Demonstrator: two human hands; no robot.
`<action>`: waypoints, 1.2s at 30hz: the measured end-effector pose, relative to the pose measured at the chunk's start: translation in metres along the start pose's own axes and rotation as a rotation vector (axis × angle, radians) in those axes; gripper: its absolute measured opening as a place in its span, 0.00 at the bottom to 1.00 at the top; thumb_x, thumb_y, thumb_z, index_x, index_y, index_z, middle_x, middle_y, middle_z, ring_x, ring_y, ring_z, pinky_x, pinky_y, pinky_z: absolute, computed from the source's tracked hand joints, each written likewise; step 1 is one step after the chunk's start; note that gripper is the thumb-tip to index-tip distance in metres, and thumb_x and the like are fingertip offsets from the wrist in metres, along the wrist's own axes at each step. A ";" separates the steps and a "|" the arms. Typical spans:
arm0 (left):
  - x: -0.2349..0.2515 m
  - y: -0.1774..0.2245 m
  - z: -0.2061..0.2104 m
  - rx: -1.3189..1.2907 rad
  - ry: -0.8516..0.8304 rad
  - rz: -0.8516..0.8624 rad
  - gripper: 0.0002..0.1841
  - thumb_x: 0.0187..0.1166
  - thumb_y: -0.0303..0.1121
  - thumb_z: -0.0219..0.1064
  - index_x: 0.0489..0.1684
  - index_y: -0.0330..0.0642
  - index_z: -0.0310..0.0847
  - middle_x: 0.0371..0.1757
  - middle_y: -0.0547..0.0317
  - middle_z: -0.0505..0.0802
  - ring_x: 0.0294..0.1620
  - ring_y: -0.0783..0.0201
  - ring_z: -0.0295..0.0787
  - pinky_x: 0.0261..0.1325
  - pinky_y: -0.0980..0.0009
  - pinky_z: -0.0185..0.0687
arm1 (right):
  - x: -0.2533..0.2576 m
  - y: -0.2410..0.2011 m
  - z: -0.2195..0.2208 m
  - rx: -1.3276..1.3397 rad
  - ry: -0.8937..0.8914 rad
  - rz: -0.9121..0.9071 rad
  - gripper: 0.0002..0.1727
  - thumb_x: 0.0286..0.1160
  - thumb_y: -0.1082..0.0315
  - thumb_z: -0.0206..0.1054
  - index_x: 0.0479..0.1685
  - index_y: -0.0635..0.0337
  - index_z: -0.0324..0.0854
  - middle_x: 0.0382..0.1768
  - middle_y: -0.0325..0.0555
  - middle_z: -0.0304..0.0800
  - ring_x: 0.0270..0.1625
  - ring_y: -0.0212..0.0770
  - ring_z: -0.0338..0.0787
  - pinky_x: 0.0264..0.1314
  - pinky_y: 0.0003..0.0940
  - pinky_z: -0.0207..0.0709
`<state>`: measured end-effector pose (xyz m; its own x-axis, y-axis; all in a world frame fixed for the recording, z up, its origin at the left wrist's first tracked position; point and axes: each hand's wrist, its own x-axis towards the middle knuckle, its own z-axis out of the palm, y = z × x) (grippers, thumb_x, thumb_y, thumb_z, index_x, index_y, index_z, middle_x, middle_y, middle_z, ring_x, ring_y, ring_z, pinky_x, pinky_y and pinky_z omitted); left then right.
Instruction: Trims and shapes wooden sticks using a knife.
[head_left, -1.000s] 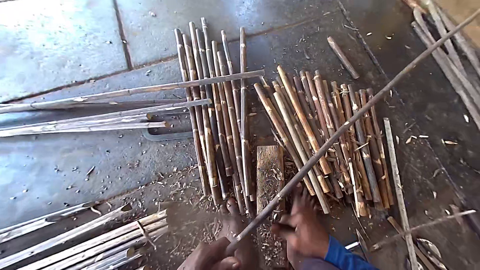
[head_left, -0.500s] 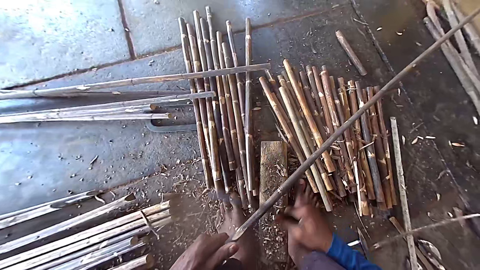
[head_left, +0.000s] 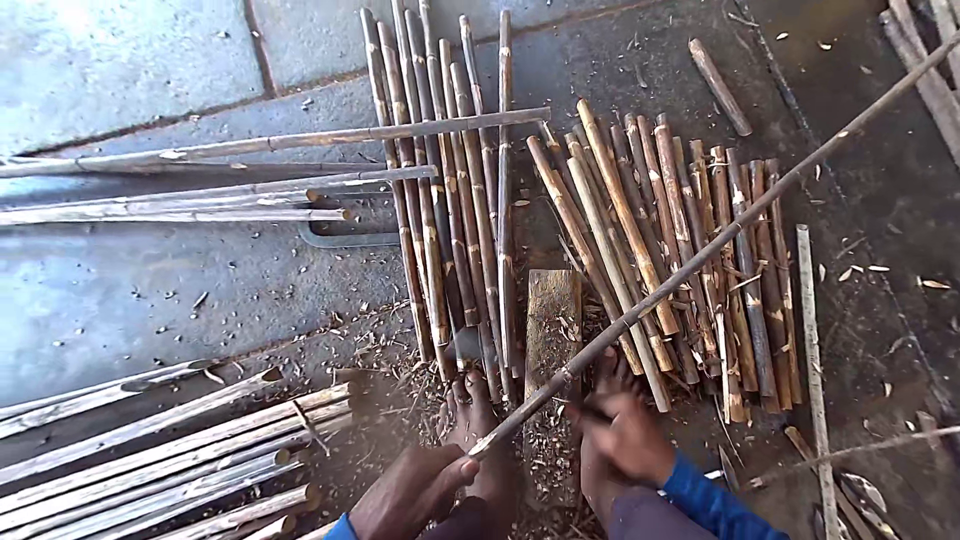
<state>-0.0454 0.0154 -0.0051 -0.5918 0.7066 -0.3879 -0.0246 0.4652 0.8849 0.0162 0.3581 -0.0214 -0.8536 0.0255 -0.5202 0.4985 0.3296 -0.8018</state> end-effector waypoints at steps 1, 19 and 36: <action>0.000 0.001 0.000 -0.008 0.016 -0.004 0.29 0.88 0.62 0.53 0.36 0.49 0.90 0.15 0.68 0.86 0.13 0.74 0.80 0.18 0.71 0.79 | 0.005 -0.003 -0.007 0.147 0.086 0.060 0.25 0.80 0.45 0.66 0.28 0.60 0.85 0.14 0.41 0.79 0.16 0.37 0.80 0.22 0.41 0.81; -0.012 0.003 0.024 0.503 0.608 -0.056 0.30 0.63 0.70 0.75 0.18 0.49 0.83 0.12 0.67 0.81 0.11 0.72 0.73 0.14 0.67 0.70 | 0.003 -0.017 0.000 -0.170 -0.125 0.026 0.31 0.79 0.35 0.63 0.33 0.56 0.89 0.20 0.44 0.84 0.26 0.44 0.87 0.35 0.53 0.83; -0.019 -0.008 0.035 0.211 0.489 -0.168 0.24 0.72 0.63 0.74 0.36 0.48 0.90 0.22 0.67 0.89 0.18 0.73 0.81 0.23 0.67 0.81 | 0.008 -0.002 -0.027 0.019 -0.034 -0.026 0.29 0.87 0.42 0.54 0.43 0.58 0.90 0.18 0.40 0.84 0.19 0.38 0.83 0.28 0.43 0.83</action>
<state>-0.0063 0.0168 -0.0139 -0.8996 0.3076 -0.3101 -0.0186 0.6824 0.7308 0.0043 0.3834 -0.0156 -0.8607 -0.0149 -0.5089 0.4796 0.3119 -0.8202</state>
